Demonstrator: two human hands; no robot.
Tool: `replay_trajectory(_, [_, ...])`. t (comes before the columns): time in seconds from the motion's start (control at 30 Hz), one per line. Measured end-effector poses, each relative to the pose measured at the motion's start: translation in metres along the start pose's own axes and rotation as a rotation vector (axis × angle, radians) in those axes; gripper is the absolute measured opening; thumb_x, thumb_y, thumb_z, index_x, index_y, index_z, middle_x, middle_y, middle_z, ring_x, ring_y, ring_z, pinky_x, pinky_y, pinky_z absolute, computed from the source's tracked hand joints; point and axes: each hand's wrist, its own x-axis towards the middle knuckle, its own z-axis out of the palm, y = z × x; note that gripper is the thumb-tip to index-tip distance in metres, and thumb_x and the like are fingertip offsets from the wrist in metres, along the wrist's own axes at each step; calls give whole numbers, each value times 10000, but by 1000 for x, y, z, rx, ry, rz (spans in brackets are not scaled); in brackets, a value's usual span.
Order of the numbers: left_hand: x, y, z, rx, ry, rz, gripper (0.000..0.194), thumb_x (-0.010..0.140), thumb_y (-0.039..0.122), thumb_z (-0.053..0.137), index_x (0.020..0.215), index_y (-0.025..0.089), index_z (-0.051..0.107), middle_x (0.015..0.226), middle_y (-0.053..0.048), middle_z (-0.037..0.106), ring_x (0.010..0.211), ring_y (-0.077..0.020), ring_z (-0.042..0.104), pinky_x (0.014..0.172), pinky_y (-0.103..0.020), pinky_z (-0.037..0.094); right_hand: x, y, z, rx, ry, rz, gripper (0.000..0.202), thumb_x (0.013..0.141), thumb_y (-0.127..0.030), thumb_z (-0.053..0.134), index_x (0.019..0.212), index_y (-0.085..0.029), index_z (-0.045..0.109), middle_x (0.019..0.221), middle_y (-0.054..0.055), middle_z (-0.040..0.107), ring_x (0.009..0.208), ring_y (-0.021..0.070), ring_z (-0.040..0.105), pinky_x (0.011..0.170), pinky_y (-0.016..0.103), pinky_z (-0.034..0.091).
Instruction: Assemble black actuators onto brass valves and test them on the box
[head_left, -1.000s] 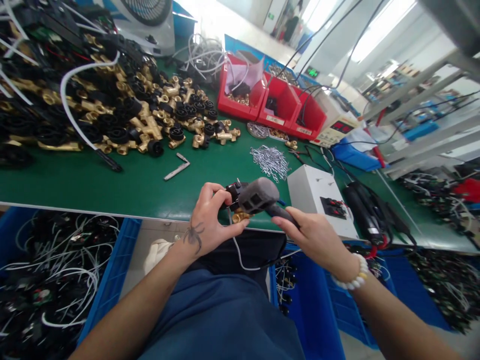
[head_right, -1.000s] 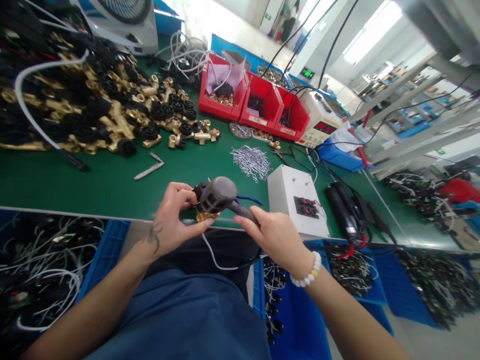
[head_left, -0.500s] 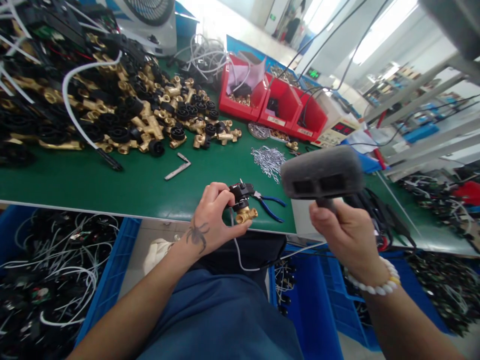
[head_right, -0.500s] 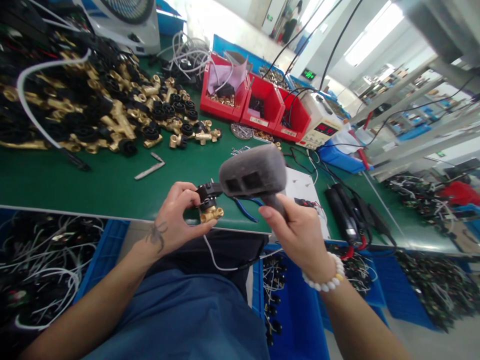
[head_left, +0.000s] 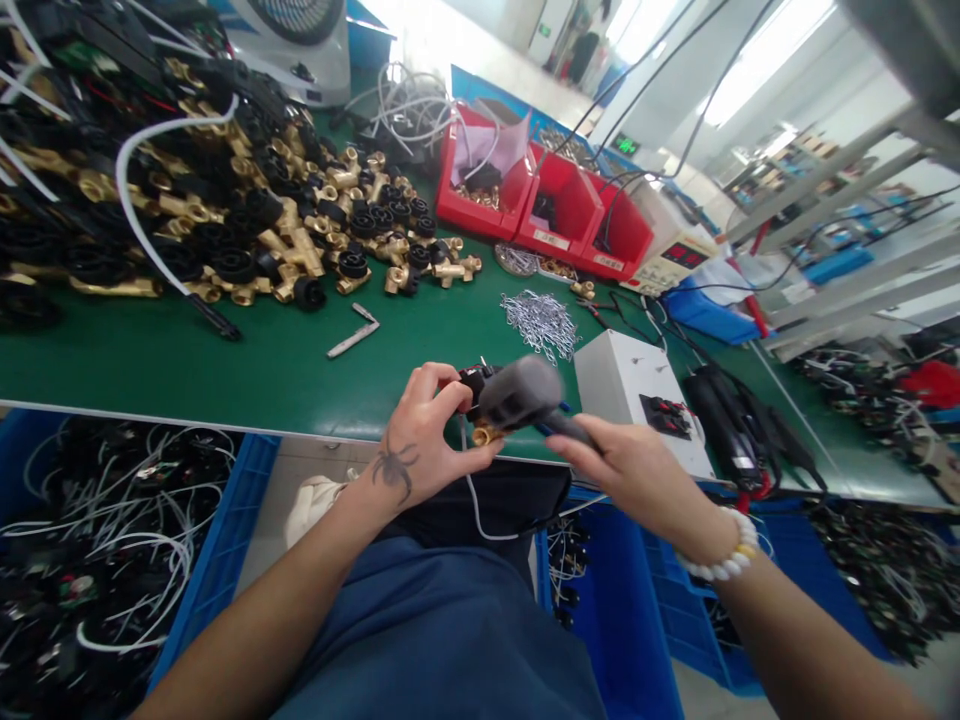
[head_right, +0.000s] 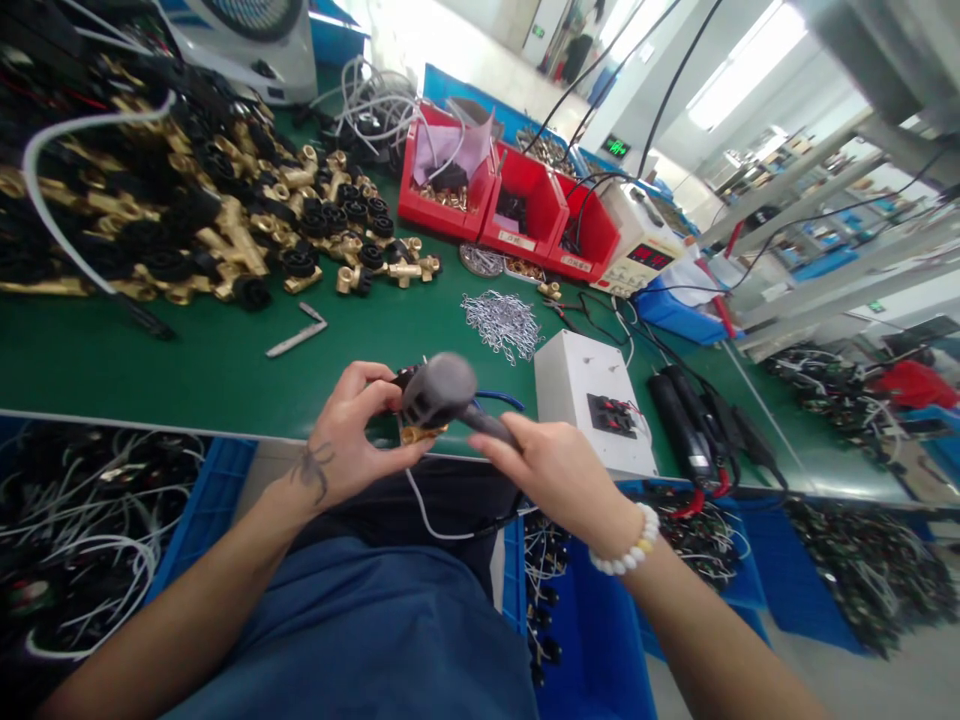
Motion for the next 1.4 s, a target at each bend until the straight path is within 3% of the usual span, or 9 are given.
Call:
replay_trajectory(0.07, [0, 0, 0, 3, -6, -1, 326, 709, 278, 826, 833, 214, 531, 1062, -73, 544, 1008, -250, 562, 850, -413, 551, 1, -1, -1, -36, -101, -5, 657, 945, -787, 412, 660, -201, 493, 496, -16, 441, 441, 106, 353, 473, 272, 232])
replay_trajectory(0.23, [1, 1, 0, 28, 3, 21, 334, 711, 276, 823, 814, 221, 510, 1045, -59, 554, 987, -234, 555, 863, -407, 541, -3, 0, -4, 249, 136, 15, 635, 969, -755, 401, 632, -217, 425, 502, -34, 380, 447, 96, 330, 445, 255, 261])
replay_trajectory(0.43, [2, 1, 0, 25, 5, 11, 336, 697, 275, 827, 812, 222, 515, 1032, -58, 552, 975, -236, 556, 836, -396, 542, 0, 1, 1, 82, -133, 81, 614, 940, -728, 483, 640, -192, 494, 509, -22, 433, 466, 100, 363, 466, 251, 253])
replay_trajectory(0.57, [3, 1, 0, 46, -3, 52, 326, 712, 265, 812, 811, 221, 505, 1039, -61, 558, 971, -233, 550, 852, -399, 531, -1, 2, -3, 257, 98, 67, 645, 942, -774, 420, 619, -215, 411, 500, -34, 360, 454, 96, 320, 444, 253, 244])
replay_trajectory(0.77, [4, 0, -2, 59, -4, 53, 326, 703, 274, 813, 822, 222, 514, 1024, -58, 555, 967, -236, 554, 840, -400, 531, 2, 0, 3, 108, -160, 84, 605, 931, -720, 497, 631, -195, 487, 510, -22, 422, 467, 98, 352, 457, 249, 243])
replay_trajectory(0.9, [4, -1, -2, 55, -17, 56, 346, 706, 270, 815, 810, 228, 488, 1027, -48, 556, 963, -225, 553, 838, -387, 524, -2, 1, 1, 218, 121, 70, 651, 942, -774, 423, 605, -217, 408, 494, -32, 364, 457, 98, 325, 455, 253, 262])
replay_trajectory(1.1, [5, -2, -1, 41, 4, 79, 335, 715, 272, 807, 819, 219, 493, 1015, -60, 538, 958, -236, 546, 824, -388, 520, -1, -2, 7, 77, -109, 66, 618, 936, -727, 495, 620, -197, 480, 496, -24, 424, 453, 98, 346, 456, 252, 236])
replay_trajectory(1.27, [5, -1, -2, 36, -7, 64, 357, 710, 263, 810, 799, 227, 466, 1012, -49, 541, 948, -228, 541, 825, -381, 515, -2, -2, 3, 195, 156, 51, 657, 942, -778, 422, 606, -213, 425, 488, -31, 382, 446, 97, 333, 460, 255, 268])
replay_trajectory(1.4, [5, -1, -1, 38, 5, 84, 331, 707, 260, 805, 802, 218, 490, 1004, -56, 539, 937, -232, 547, 813, -380, 517, 0, -1, 7, 108, -117, 78, 616, 940, -727, 485, 634, -192, 496, 507, -20, 445, 465, 99, 359, 463, 250, 253])
